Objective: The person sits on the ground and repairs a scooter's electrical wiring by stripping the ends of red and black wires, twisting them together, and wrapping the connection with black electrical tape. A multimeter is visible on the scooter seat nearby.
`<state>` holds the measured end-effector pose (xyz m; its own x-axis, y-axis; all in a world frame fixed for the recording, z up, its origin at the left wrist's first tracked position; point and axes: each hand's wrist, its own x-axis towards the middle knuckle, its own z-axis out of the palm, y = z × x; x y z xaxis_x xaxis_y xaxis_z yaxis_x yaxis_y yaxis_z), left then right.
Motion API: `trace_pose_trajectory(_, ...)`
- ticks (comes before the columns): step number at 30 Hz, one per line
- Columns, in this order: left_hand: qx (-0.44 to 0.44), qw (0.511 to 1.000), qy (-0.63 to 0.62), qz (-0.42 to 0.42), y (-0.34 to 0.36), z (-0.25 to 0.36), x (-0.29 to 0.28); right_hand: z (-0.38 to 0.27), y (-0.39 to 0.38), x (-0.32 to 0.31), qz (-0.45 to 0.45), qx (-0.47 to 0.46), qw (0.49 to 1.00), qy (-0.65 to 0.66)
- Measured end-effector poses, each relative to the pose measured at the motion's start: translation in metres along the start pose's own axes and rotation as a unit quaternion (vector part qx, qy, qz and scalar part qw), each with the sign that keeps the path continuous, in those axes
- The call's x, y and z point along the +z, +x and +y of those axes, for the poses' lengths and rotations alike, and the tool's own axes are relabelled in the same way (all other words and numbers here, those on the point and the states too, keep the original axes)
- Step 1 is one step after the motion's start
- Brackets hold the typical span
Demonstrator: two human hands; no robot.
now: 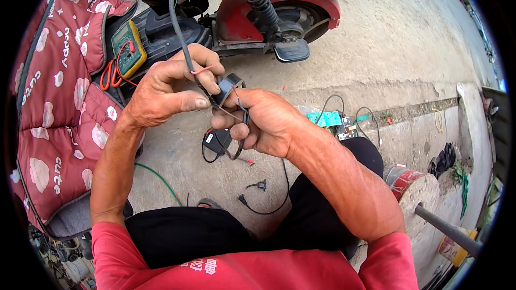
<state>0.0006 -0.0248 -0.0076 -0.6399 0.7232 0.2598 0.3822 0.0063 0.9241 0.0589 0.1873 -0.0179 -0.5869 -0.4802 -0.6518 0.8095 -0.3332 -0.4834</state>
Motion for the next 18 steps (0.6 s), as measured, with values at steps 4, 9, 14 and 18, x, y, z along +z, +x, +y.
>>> trace_pose_trajectory(4,-0.023,1.0,0.007,-0.011,0.0,-0.001,-0.001,0.001,0.002,-0.002,-0.005,0.008,1.0,-0.01)
trace_pose_trajectory(9,-0.01,0.998,0.056,0.005,-0.003,0.003,0.003,0.003,-0.006,0.003,0.017,-0.012,0.999,-0.042)
trace_pose_trajectory(14,0.004,0.996,0.086,0.008,-0.006,0.002,0.004,0.008,-0.01,0.007,0.072,-0.047,0.994,-0.064)
trace_pose_trajectory(18,0.004,0.994,0.11,0.001,-0.004,0.002,0.004,0.012,-0.009,0.006,0.106,-0.067,0.988,-0.093)
